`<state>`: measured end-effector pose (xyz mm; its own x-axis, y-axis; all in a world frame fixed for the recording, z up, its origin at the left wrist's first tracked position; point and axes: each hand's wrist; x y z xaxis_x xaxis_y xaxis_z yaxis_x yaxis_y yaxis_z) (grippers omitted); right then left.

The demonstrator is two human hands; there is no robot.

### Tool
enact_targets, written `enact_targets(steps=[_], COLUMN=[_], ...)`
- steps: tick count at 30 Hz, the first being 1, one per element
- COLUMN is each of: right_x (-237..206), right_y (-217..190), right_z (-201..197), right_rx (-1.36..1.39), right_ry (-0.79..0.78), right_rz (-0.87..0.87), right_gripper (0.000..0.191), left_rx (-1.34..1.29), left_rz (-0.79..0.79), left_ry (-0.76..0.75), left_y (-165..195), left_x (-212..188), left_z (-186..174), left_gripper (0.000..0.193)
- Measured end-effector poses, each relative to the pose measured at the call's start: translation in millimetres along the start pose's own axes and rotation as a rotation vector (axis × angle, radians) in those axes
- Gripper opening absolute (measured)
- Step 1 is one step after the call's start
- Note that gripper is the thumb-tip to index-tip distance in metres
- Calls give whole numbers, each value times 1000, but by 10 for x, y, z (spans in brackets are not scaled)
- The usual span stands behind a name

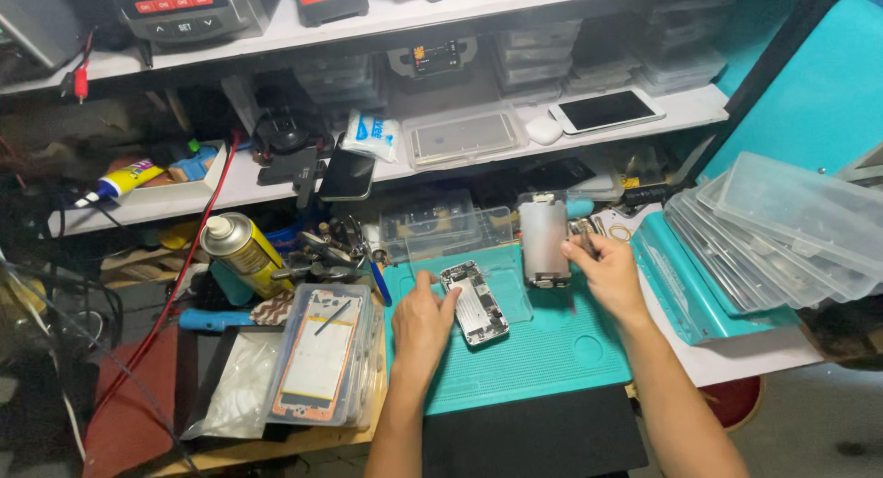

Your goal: The person disassembles a smartphone at a repair workbench, using a screwdriver to remove screws from the phone chassis and lifting out internal components by hand, working over a teal silicone mat.

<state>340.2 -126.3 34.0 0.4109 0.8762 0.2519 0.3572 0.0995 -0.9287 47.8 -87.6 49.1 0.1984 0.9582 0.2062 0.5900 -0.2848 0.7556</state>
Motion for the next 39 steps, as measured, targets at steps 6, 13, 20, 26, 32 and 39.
enact_targets(steps=[6,13,20,26,32,39], right_x=[-128,-31,178,339,375,198], right_y=[-4,123,-228,-591,-711,-637], right_z=[-124,-344,72,799,1221,1327], right_rx=[232,-75,-434,-643,-864,-758], right_ry=[37,18,-222,-541,-786,-773], right_rz=[161,54,-176,-344,-308,-20], right_gripper=[12,17,24,20,21,18], left_rx=[-5,-361,-622,-690,-647,-702], left_rz=[-68,91,173,228,207,203], left_ry=[-51,185,478,571,533,448], left_y=[-97,-189,-62,-90,-179,-240], left_x=[-112,-17,104,158,154,134], left_z=[186,193,-235,-541,-651,-626], left_gripper=[47,31,36,39,39,41])
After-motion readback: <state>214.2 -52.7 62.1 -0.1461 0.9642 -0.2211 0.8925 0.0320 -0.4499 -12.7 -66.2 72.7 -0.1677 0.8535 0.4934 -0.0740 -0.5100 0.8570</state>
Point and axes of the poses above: each hand's wrist, its own x-axis towards the middle knuckle, its own z-axis out of the palm, y = z × x, and after that the axes turned 9 degrees about -x, right-handed
